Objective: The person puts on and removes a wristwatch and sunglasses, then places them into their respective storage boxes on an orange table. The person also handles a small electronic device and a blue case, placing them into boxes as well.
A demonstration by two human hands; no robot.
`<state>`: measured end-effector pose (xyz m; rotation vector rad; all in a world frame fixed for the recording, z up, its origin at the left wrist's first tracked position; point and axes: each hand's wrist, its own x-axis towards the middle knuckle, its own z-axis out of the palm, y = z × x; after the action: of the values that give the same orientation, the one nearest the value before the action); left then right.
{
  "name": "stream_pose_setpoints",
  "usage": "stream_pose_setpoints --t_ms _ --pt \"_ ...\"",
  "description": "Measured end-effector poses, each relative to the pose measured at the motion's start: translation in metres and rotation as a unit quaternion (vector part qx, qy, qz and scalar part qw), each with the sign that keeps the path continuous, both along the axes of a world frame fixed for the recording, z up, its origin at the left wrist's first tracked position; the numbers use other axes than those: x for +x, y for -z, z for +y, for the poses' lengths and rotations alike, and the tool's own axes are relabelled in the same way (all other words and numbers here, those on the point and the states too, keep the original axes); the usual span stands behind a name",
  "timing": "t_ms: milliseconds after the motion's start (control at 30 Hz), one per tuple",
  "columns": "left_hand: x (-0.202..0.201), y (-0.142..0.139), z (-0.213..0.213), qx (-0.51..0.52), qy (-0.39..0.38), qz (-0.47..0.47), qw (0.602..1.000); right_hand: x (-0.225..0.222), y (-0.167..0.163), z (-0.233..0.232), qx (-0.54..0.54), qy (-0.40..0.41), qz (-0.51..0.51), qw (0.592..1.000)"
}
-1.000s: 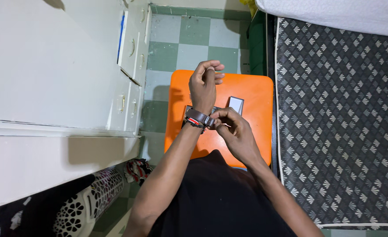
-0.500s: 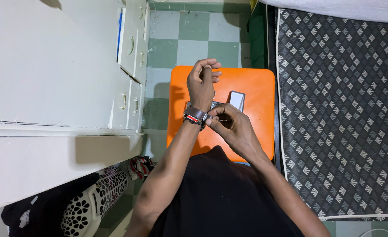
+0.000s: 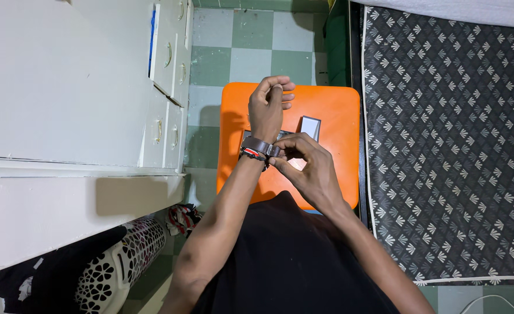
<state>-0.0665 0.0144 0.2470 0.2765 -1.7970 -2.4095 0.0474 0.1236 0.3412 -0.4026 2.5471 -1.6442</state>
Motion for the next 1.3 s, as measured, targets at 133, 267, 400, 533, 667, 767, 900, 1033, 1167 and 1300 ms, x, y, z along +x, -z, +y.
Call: stream_pose_setpoints --t_ms 133,267,400,533,667,767,900,1033,1167,1300 --pt "0.007 -0.006 0.0 -0.06 -0.007 0.022 0.998 0.007 0.0 -0.001 0.008 0.02 0.005 1.0" --pt "0.012 -0.01 0.0 -0.115 -0.021 0.052 0.992 0.01 0.003 -0.001 0.049 0.028 -0.002 0.998" --pt "0.011 -0.01 -0.004 -0.069 -0.022 0.058 0.996 0.006 0.008 0.002 0.067 0.029 -0.062 0.995" --pt "0.01 -0.009 -0.007 -0.005 -0.017 0.03 0.999 0.002 0.012 0.009 0.038 -0.021 -0.155 0.987" --pt "0.011 -0.007 -0.004 -0.013 -0.017 0.042 0.999 0.002 0.014 0.01 -0.061 -0.077 -0.22 0.971" --pt "0.013 -0.004 0.0 -0.015 -0.014 0.035 0.999 0.003 0.013 0.007 -0.074 -0.07 -0.222 0.97" --pt "0.011 0.004 -0.002 0.05 0.002 0.026 0.998 0.004 0.008 0.0 0.0 -0.029 -0.227 0.974" --pt "0.009 0.013 -0.007 0.26 0.018 -0.056 0.964 0.003 0.002 -0.005 -0.042 -0.043 -0.239 0.969" --pt "0.009 0.02 -0.008 0.291 0.025 -0.061 0.954 0.0 0.001 -0.003 -0.045 -0.056 -0.283 0.956" --pt "0.007 0.022 -0.011 0.223 0.008 -0.053 0.973 -0.001 0.004 -0.001 -0.052 -0.077 -0.301 0.949"
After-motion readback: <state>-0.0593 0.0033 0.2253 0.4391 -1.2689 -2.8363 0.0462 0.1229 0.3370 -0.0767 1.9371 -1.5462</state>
